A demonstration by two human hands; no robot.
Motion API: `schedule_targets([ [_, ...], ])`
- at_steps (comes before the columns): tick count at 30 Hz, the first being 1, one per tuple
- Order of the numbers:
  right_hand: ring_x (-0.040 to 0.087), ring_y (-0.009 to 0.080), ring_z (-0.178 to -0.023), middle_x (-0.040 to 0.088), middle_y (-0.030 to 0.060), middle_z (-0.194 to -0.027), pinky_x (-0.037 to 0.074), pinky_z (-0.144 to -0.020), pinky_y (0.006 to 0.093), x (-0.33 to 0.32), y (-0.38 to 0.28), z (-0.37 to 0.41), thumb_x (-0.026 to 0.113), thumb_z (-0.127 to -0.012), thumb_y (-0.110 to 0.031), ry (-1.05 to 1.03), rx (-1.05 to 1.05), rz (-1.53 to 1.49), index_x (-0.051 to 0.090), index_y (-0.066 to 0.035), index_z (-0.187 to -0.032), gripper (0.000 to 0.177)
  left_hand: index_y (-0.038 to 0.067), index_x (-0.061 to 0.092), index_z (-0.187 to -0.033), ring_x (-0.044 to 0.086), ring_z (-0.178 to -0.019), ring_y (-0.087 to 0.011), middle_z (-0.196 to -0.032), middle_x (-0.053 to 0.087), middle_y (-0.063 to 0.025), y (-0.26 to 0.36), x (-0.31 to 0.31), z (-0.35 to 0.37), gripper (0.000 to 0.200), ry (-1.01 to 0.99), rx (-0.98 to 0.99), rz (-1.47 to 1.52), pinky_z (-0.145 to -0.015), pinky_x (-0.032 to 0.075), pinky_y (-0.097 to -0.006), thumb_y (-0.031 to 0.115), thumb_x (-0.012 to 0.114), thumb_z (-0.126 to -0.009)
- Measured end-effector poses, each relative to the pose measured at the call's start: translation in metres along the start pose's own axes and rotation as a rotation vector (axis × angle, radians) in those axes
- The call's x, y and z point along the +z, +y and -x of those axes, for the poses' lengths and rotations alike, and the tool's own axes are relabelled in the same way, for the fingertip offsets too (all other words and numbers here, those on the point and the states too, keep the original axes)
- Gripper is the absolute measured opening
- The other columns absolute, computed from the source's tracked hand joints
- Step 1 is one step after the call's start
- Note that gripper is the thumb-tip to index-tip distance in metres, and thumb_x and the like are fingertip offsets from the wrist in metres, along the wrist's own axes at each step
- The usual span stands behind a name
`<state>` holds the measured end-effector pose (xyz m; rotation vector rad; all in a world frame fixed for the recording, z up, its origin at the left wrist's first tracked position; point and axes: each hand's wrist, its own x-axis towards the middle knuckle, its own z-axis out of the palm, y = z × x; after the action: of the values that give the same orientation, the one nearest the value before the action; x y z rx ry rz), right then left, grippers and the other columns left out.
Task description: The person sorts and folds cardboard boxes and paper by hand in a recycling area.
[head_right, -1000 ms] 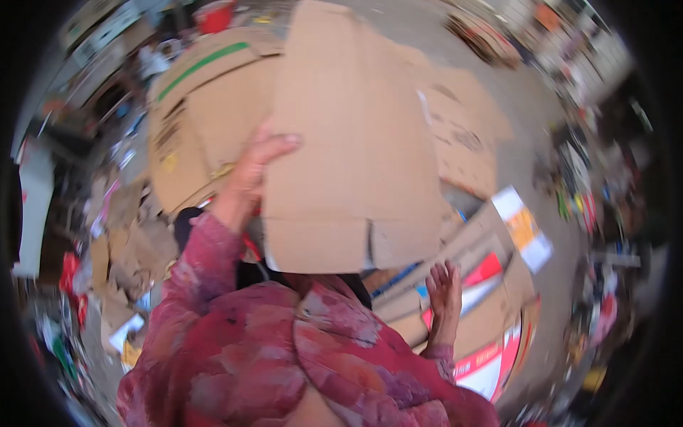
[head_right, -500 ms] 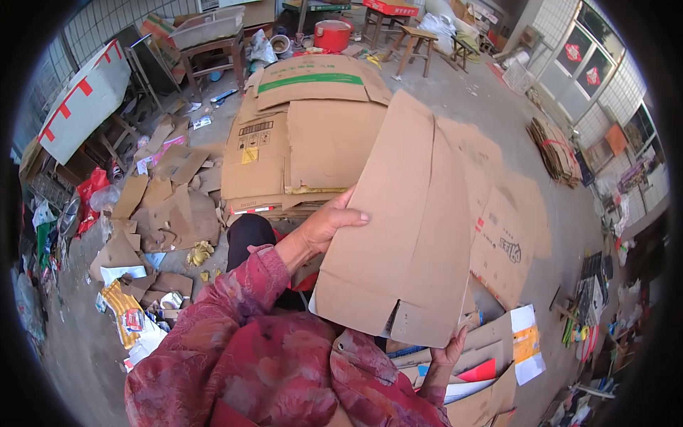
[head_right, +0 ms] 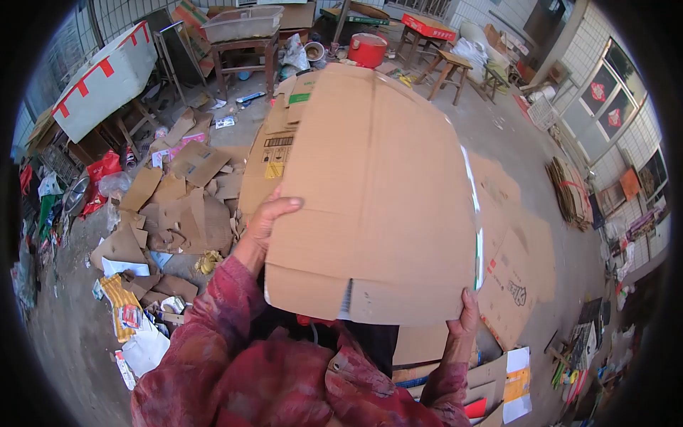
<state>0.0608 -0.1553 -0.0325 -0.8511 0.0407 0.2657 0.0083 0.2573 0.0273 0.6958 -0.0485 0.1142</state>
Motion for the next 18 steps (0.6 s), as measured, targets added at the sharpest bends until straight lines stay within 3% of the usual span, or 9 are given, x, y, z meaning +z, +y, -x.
schedule_targets([
  [4,0.051,0.0213,-0.102,0.051,0.0089,-0.113,0.042,-0.088,0.0352,0.07,0.014,-0.055,0.053,-0.079,-0.006,-0.112,-0.052,0.123,0.037,-0.002,-0.122,0.046,0.004,0.034,-0.125,0.053,-0.097,-0.0234,-0.112,0.049,-0.0132,0.037,-0.031,0.002,0.061,0.127,0.097,0.041,-0.083,0.046,-0.035,0.004,0.058,-0.069],
  [8,0.055,0.0204,-0.095,0.054,0.0086,-0.106,0.045,-0.084,0.0344,0.114,0.048,-0.11,0.054,-0.078,-0.005,-0.271,0.025,0.212,0.041,-0.001,-0.117,0.041,0.001,0.04,-0.119,0.055,-0.096,-0.0221,-0.109,0.052,-0.0135,0.058,-0.098,-0.012,0.051,0.183,0.21,0.017,-0.083,0.046,-0.0349,0.003,0.056,-0.071],
  [10,0.058,0.0205,-0.089,0.057,0.0086,-0.1,0.047,-0.081,0.0346,0.097,0.085,-0.153,0.056,-0.076,-0.005,-0.316,0.179,0.214,0.047,-0.001,-0.11,0.036,0.0,0.042,-0.117,0.057,-0.092,-0.0234,-0.102,0.057,-0.0118,0.056,-0.166,-0.028,0.041,0.288,0.062,-0.261,-0.078,0.049,-0.037,0.005,0.05,-0.077],
  [12,0.059,0.0209,-0.087,0.059,0.0087,-0.095,0.048,-0.079,0.0356,0.067,0.132,-0.189,0.059,-0.076,-0.007,-0.28,0.367,0.254,0.051,0.0,-0.104,0.03,-0.002,0.049,-0.108,0.059,-0.087,-0.0216,-0.095,0.06,-0.0095,0.038,-0.236,-0.031,0.028,0.534,-0.231,-0.358,-0.076,0.049,-0.0368,0.003,0.046,-0.081],
  [14,0.059,0.021,-0.085,0.06,0.009,-0.093,0.048,-0.078,0.0361,0.06,0.174,-0.206,0.06,-0.075,-0.007,-0.226,0.458,0.274,0.052,0.0,-0.101,0.028,-0.003,0.053,-0.101,0.059,-0.082,-0.0219,-0.093,0.059,-0.0113,0.007,-0.285,-0.031,0.024,0.75,-0.216,-0.389,-0.073,0.049,-0.0364,0.001,0.049,-0.078],
  [16,0.059,0.0213,-0.086,0.06,0.0094,-0.094,0.048,-0.079,0.0373,0.047,0.199,-0.212,0.061,-0.076,-0.009,-0.178,0.655,0.199,0.052,-0.001,-0.102,0.029,-0.003,0.053,-0.101,0.059,-0.082,-0.0218,-0.092,0.06,-0.0115,-0.013,-0.308,-0.024,0.024,0.779,-0.251,-0.401,-0.073,0.049,-0.0355,0.0,0.049,-0.078],
  [18,0.059,0.0215,-0.084,0.059,0.0094,-0.095,0.049,-0.077,0.037,0.037,0.198,-0.217,0.06,-0.076,-0.01,-0.213,0.66,0.187,0.052,-0.001,-0.104,0.03,-0.003,0.053,-0.102,0.059,-0.082,-0.0217,-0.092,0.06,-0.0117,-0.025,-0.316,-0.018,0.024,0.808,-0.293,-0.412,-0.074,0.049,-0.0347,-0.001,0.048,-0.078],
])
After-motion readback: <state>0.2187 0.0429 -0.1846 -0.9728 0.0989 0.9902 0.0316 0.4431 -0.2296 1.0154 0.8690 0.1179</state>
